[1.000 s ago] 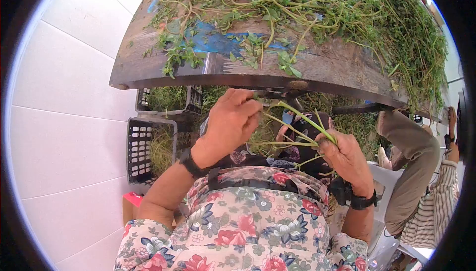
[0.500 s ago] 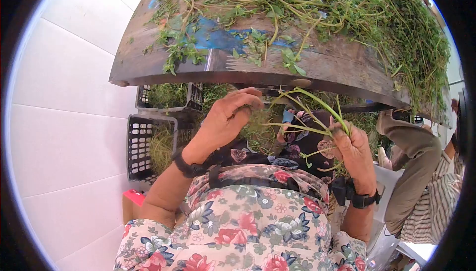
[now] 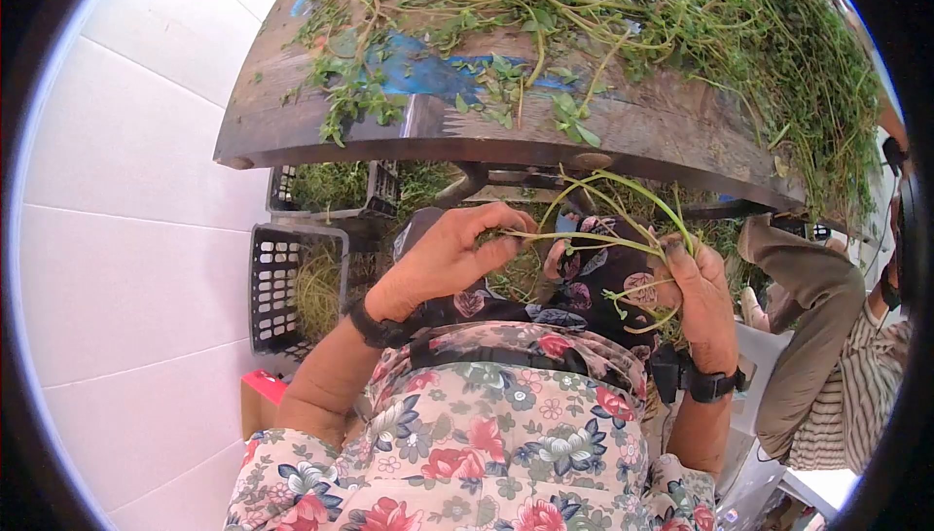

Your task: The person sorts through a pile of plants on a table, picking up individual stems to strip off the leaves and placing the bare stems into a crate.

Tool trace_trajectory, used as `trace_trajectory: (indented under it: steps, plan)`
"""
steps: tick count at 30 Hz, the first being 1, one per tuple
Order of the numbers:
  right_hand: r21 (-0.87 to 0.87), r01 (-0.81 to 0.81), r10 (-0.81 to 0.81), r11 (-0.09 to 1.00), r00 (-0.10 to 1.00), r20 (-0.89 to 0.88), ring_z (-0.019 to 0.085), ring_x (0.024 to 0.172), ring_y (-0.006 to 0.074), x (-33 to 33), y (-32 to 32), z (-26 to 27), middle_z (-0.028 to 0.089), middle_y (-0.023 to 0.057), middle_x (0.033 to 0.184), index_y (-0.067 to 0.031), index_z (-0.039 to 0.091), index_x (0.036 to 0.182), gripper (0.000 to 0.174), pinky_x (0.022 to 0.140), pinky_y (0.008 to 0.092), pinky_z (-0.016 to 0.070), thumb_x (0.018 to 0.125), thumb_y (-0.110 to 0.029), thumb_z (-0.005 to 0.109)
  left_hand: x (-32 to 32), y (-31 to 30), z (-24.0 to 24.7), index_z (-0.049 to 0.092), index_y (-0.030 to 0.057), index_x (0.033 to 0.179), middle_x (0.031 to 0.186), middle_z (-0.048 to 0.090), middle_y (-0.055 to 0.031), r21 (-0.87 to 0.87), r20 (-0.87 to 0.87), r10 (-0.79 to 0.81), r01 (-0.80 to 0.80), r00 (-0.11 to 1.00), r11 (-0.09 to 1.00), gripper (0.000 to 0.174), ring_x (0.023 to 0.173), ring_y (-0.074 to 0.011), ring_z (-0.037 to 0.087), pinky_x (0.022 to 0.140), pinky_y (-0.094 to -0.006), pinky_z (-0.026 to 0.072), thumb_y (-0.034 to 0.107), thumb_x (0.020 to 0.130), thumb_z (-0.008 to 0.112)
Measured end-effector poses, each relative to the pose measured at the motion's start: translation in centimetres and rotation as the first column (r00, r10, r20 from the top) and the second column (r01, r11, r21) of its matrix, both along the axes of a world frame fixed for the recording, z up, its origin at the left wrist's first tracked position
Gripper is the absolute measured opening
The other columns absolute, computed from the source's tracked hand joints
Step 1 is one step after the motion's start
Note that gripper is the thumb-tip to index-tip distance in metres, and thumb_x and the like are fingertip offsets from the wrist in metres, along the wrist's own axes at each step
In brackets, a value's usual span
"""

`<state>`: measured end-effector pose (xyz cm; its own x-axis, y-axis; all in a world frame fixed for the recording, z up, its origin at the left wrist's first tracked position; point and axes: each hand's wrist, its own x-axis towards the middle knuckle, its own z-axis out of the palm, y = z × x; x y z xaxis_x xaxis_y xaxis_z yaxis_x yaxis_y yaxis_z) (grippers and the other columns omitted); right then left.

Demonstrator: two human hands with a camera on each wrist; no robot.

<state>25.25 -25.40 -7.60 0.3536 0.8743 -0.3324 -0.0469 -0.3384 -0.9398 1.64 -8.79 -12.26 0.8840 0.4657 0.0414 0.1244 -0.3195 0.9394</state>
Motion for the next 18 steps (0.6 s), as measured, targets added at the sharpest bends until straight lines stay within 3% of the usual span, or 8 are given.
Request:
trace_trajectory:
  steps: [3,6,9,12,15,18]
  plan:
    - [-0.004,-0.031,0.031,1.0,0.999,0.025,0.045,0.056,0.0018,0.5,-0.2,-0.7,0.056,-0.0018,0.075,-0.003,0.058,0.092,0.032,0.048,0.0157,0.0365,0.089,-0.035,0.053,-0.1,-0.3,0.1,0.055,0.0011,0.105,0.094,0.062,-0.0052,-0.25,-0.025,0.04,-0.045,0.999,0.967,0.023,0.085,-0.0133,0.059,0.078,-0.0268,0.0449,0.014,0.086,0.052]
    - [0.012,-0.026,0.025,1.0,1.0,0.017,0.044,0.055,0.0018,0.4,-0.2,-0.9,0.053,-0.0027,0.073,-0.0029,0.058,0.091,0.032,0.047,0.016,0.0346,0.09,-0.034,0.052,0.7,-1.0,0.6,0.056,0.0004,0.104,0.087,0.06,-0.0024,-0.451,0.17,0.088,-0.002,0.981,0.892,0.023,0.078,-0.0087,0.057,0.073,-0.0233,0.0448,0.018,0.089,0.052]
    - [0.036,-0.037,0.037,0.999,0.999,-0.006,0.04,0.053,0.0018,0.3,-0.1,-0.7,0.048,-0.0042,0.068,-0.0024,0.058,0.091,0.032,0.045,0.0169,0.0308,0.091,-0.033,0.051,0.3,-1.0,0.5,0.055,-0.0005,0.103,0.082,0.059,-0.0018,-0.588,0.089,0.09,-0.021,0.992,0.808,0.026,0.075,-0.0083,0.055,0.072,-0.0224,0.0445,0.021,0.089,0.053]
    - [0.036,-0.045,0.045,0.998,0.999,-0.014,0.037,0.051,0.0019,0.2,0.0,-0.6,0.044,-0.0055,0.062,-0.0023,0.058,0.089,0.03,0.044,0.0181,0.0274,0.091,-0.031,0.05,-0.1,-0.6,0.3,0.055,-0.0005,0.1,0.082,0.059,-0.0018,-0.543,0.01,0.03,-0.02,0.999,0.839,0.022,0.074,-0.0089,0.055,0.072,-0.0229,0.0447,0.019,0.089,0.052]
    - [-0.009,-0.073,0.073,0.997,0.997,0.019,0.036,0.049,0.0026,-0.1,0.2,-0.3,0.043,-0.0059,0.058,-0.0024,0.057,0.085,0.029,0.043,0.0191,0.0275,0.091,-0.03,0.05,0.0,-0.6,-0.4,0.054,-0.0002,0.096,0.08,0.058,-0.0009,-0.37,0.058,0.031,-0.007,0.998,0.929,0.019,0.072,-0.0087,0.054,0.07,-0.0235,0.0451,0.017,0.09,0.05]
    - [-0.047,-0.139,0.143,0.989,0.986,0.091,0.038,0.048,0.0038,-0.1,0.2,-0.1,0.043,-0.005,0.057,-0.0023,0.057,0.081,0.028,0.043,0.0207,0.0297,0.091,-0.028,0.05,0.0,-0.6,-0.2,0.05,0.0004,0.091,0.072,0.055,-0.0035,-0.244,-0.096,0.051,-0.074,0.994,0.967,0.013,0.066,-0.0127,0.053,0.063,-0.025,0.0448,0.012,0.089,0.046]
